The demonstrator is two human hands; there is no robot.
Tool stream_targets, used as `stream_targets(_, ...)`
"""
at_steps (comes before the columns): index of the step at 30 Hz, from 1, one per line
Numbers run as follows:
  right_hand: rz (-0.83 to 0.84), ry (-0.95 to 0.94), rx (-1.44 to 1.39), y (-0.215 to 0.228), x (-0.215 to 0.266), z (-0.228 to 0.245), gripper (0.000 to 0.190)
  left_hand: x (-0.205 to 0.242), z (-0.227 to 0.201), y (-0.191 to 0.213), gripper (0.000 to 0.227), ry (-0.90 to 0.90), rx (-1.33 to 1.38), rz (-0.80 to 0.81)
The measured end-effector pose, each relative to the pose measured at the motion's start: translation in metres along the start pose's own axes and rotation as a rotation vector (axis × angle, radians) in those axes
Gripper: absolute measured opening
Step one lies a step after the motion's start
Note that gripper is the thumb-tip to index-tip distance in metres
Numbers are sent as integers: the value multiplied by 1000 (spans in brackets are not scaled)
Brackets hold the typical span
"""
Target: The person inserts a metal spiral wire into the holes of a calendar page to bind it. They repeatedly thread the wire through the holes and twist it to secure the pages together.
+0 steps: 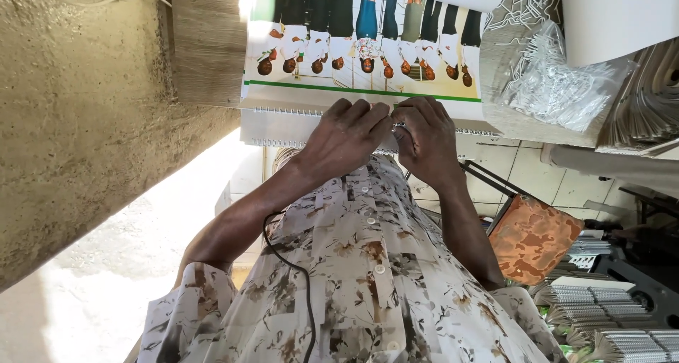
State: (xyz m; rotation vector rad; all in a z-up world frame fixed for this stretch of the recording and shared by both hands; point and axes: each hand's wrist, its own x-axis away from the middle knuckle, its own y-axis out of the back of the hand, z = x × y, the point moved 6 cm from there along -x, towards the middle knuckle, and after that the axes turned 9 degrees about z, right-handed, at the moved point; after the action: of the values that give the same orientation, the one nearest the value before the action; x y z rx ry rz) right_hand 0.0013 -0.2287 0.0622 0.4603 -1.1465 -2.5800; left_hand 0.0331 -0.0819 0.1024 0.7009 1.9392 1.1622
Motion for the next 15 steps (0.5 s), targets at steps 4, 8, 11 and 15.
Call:
stream_targets(4, -8, 19, -26, 4, -3, -3, 7, -4, 1, -6, 25, 45, -62, 6)
stream_targets(8, 14, 23, -45, 3, -3, 3, 6, -3, 8, 1, 23, 57, 17, 79)
stream_targets(11, 25, 11, -74, 0, 1, -4, 7, -4, 6, -5, 21, 71, 45, 100)
stream_targets(15, 10, 47, -33, -2, 2, -2, 10, -4, 8, -3, 22, 96, 73, 127)
